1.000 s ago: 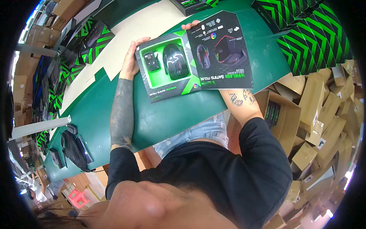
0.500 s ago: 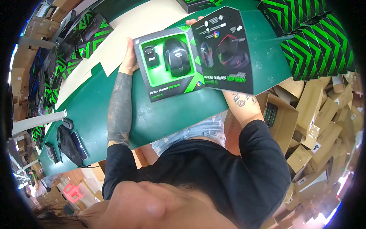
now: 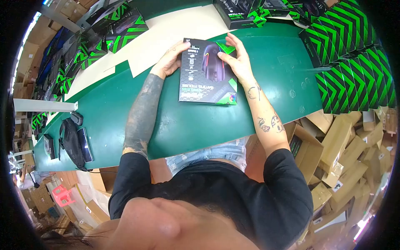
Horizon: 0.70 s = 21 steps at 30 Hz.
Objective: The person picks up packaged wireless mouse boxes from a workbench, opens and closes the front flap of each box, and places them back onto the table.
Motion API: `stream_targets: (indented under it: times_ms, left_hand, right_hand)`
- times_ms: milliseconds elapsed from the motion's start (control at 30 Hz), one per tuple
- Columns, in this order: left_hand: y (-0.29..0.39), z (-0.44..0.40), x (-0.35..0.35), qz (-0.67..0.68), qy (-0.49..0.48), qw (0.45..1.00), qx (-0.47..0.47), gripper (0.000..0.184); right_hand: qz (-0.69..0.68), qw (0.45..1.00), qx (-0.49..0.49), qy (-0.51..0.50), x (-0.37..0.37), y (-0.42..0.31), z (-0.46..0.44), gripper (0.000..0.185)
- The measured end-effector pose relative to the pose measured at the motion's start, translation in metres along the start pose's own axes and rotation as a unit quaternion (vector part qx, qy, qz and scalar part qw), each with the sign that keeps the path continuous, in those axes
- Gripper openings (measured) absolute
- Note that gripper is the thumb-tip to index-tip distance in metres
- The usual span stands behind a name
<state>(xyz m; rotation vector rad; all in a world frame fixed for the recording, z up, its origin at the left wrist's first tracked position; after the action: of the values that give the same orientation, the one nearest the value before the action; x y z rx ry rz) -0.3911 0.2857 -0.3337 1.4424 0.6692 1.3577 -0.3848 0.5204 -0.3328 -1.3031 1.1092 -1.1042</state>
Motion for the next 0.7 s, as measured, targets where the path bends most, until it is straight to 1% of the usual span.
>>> stream_targets:
  times_ms: [33, 133, 167, 200, 233, 267, 300, 367, 467, 500, 567, 600, 633, 667, 700]
  left_hand:
    - [0.000, -0.003, -0.001, -0.019, 0.003, 1.000, 0.001, 0.038]
    - [-0.011, -0.015, -0.020, -0.010, 0.094, 0.992, 0.084, 0.025]
    - [-0.019, -0.021, -0.039, 0.047, 0.164, 0.973, 0.159, 0.018]
    - [-0.022, -0.027, -0.058, 0.150, 0.184, 0.954, 0.185, 0.019]
    - [-0.017, -0.031, -0.072, 0.229, 0.195, 0.921, 0.249, 0.026]
    - [0.023, -0.005, -0.030, 0.259, 0.217, 0.892, 0.299, 0.033]
    - [0.017, -0.015, -0.054, 0.285, 0.240, 0.855, 0.361, 0.043]
    - [0.006, -0.013, -0.061, 0.272, 0.294, 0.838, 0.370, 0.051]
    - [-0.015, -0.020, -0.048, 0.108, 0.397, 0.841, 0.351, 0.060]
    - [-0.017, -0.021, -0.045, 0.025, 0.366, 0.865, 0.343, 0.062]
    - [-0.020, -0.023, -0.042, -0.139, 0.306, 0.882, 0.329, 0.067]
    - [-0.023, -0.024, -0.039, -0.211, 0.284, 0.873, 0.335, 0.060]
    - [-0.023, -0.026, -0.033, -0.234, 0.251, 0.886, 0.310, 0.056]
    - [-0.022, -0.026, -0.029, -0.258, 0.219, 0.897, 0.285, 0.052]
    - [-0.021, -0.025, -0.025, -0.282, 0.186, 0.906, 0.256, 0.049]
  right_hand:
    - [-0.031, 0.999, 0.021, 0.010, -0.003, 0.001, -0.002, 0.061]
    - [-0.089, 0.991, 0.081, 0.063, -0.010, 0.005, -0.009, 0.050]
    - [-0.101, 0.986, 0.101, 0.089, -0.015, 0.006, -0.010, 0.047]
    - [-0.098, 0.985, 0.102, 0.101, -0.019, 0.009, -0.012, 0.044]
    - [-0.109, 0.984, 0.098, 0.103, -0.024, 0.013, -0.013, 0.044]
    - [-0.092, 0.984, 0.103, 0.111, -0.027, 0.014, -0.015, 0.044]
    - [-0.076, 0.984, 0.108, 0.119, -0.028, 0.015, -0.015, 0.044]
    - [-0.050, 0.985, 0.110, 0.121, -0.026, 0.011, -0.014, 0.047]
    - [0.032, 0.987, 0.095, 0.127, -0.023, 0.019, -0.019, 0.052]
    - [0.043, 0.986, 0.089, 0.133, -0.025, 0.021, -0.022, 0.055]
    - [0.007, 0.983, 0.110, 0.150, -0.026, 0.011, -0.031, 0.057]
    - [0.027, 0.978, 0.086, 0.186, -0.030, 0.010, -0.041, 0.060]
    - [0.046, 0.972, 0.061, 0.221, -0.037, 0.012, -0.057, 0.063]
    - [0.100, 0.955, 0.001, 0.280, -0.042, -0.001, -0.074, 0.071]
    - [0.239, 0.907, -0.067, 0.340, -0.051, -0.016, -0.087, 0.080]
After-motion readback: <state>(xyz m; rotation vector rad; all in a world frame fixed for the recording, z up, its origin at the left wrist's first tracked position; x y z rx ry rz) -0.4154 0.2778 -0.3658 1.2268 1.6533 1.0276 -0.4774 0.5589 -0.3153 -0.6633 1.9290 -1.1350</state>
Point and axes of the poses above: each hand's wrist, its own z-axis away from the middle knuckle, its own x-axis out of the palm, y = z × x, the point moved 2 cm from there along -z, towards the middle knuckle, and after that the axes turned 9 degrees about x, right-handed, at the moved point
